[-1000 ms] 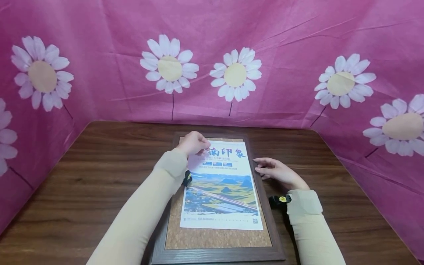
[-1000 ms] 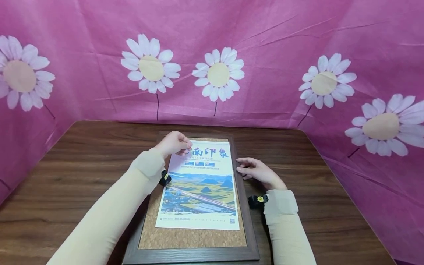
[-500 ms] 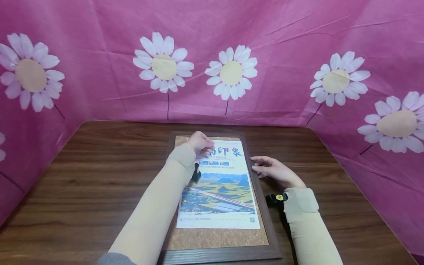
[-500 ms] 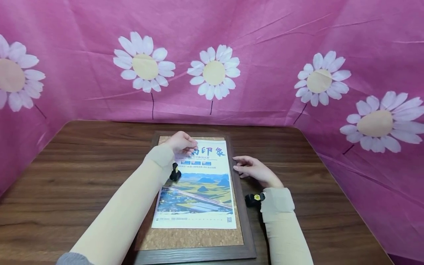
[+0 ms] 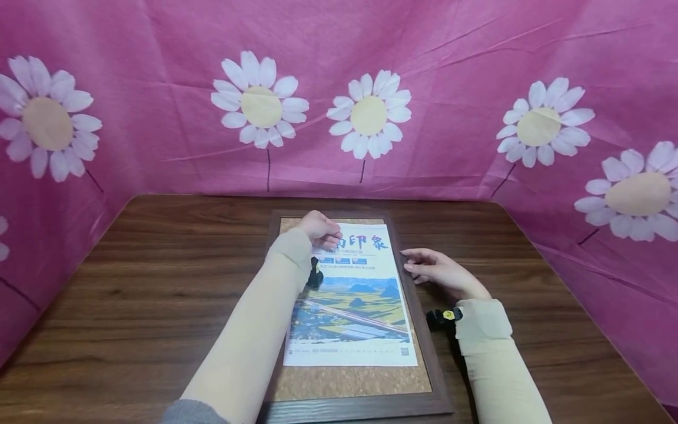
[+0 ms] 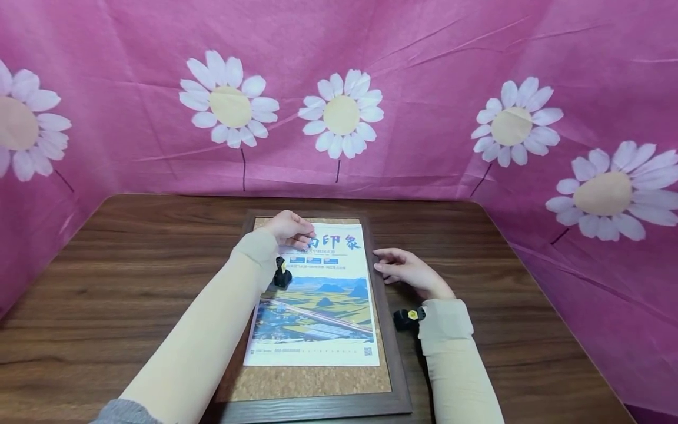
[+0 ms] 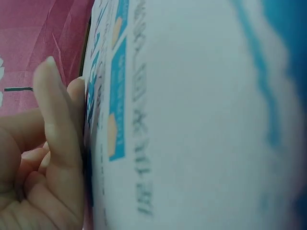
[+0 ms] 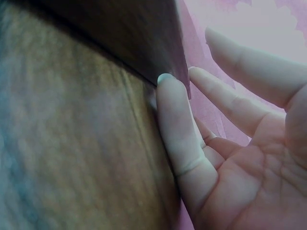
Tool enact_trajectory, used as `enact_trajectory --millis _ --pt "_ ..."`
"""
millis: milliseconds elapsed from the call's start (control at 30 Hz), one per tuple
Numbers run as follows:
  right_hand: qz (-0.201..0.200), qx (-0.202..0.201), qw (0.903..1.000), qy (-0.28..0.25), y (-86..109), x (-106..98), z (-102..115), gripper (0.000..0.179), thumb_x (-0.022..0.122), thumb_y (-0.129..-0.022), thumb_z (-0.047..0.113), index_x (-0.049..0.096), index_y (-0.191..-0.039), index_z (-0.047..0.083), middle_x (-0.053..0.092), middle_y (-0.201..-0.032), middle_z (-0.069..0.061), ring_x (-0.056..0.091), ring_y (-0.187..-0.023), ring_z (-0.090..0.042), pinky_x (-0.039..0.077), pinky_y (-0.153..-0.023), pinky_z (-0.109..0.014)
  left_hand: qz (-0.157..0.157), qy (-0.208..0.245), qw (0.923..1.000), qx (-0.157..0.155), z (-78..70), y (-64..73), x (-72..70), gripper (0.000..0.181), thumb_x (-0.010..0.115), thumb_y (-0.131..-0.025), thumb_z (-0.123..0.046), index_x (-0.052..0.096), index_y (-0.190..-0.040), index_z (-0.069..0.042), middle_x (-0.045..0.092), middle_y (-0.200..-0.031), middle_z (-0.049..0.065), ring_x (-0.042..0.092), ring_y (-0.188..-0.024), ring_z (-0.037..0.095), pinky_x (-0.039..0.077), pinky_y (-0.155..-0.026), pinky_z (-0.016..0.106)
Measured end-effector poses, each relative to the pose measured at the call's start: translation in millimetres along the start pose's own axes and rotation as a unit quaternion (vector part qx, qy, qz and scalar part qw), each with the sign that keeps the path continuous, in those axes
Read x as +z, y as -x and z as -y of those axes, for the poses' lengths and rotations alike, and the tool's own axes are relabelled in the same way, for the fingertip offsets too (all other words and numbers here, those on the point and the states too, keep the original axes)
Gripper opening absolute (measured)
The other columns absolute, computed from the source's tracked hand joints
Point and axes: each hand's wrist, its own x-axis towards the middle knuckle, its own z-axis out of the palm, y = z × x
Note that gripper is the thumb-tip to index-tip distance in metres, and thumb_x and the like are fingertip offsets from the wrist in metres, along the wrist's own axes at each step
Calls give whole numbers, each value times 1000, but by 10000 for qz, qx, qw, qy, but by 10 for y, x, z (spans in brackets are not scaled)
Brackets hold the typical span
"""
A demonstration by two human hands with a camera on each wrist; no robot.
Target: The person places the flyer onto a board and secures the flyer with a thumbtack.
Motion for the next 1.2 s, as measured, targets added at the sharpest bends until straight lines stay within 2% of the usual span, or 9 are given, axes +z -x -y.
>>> enact_trajectory --millis 233,467,600,767,867,1000,1133,1200 --pt "-9 25 10000 6 4 -13 -2 58 62 -98 21 40 -146 -5 56 -123 -18 61 -93 -6 55 -81 -28 -95 -116 9999 25 -42 64 56 31 54 -99 0 55 -127 13 67 -81 10 60 -54 8 56 -57 22" --pt "12 -14 10000 -31 6 -19 -10 58 61 -99 19 39 -146 -6 55 -116 -13 61 -91 -6 55 -80 -27 -150 -369 9991 -172 -125 118 106 33 56 -99 -2 55 -130 11 67 -97 15 62 -63 11 58 -65 25" --pt "10 -18 10000 -24 6 -10 -2 58 61 -98 20 40 -146 -6 56 -122 -19 61 -93 -6 55 -81 -27 -189 -364 9989 -241 -134 110 97 33 57 -99 -3 56 -130 9 68 -103 17 63 -63 11 59 -67 26" --pt "14 -20 10000 -15 -7 0 -9 58 61 -99 21 40 -146 -5 52 -133 -25 60 -96 -6 55 -81 -28 -182 -494 9982 -297 -115 90 62 33 57 -99 -6 57 -130 8 68 -91 12 63 -60 10 59 -67 25" --pt "54 -48 10000 -33 -11 5 -8 58 60 -99 20 39 -147 -5 53 -129 -24 60 -95 -6 55 -81 -27 -171 -545 9978 -325 -94 73 33 34 58 -100 -7 55 -130 8 66 -82 8 62 -57 8 58 -62 23" --pt "75 -61 9999 -70 -7 4 1 58 60 -99 20 39 -147 -5 53 -127 -23 60 -95 -7 55 -81 -27 -204 -538 9979 -307 -79 59 24 34 58 -99 -7 54 -129 8 66 -80 8 61 -55 7 58 -60 23" --pt "45 -22 9999 -114 -11 1 0 58 61 -99 20 40 -147 -5 53 -127 -21 59 -95 -7 55 -81 -28 -276 -739 9963 -329 -78 84 69 34 58 -100 -9 50 -128 7 70 -88 11 61 -54 7 58 -60 23" --pt "35 -6 9999 -139 -15 4 -3 58 61 -99 20 40 -146 -5 53 -126 -19 59 -95 -7 55 -81 -28 -300 -810 9956 -350 -74 93 94 35 57 -100 -11 47 -128 7 72 -98 17 62 -55 8 58 -60 23"
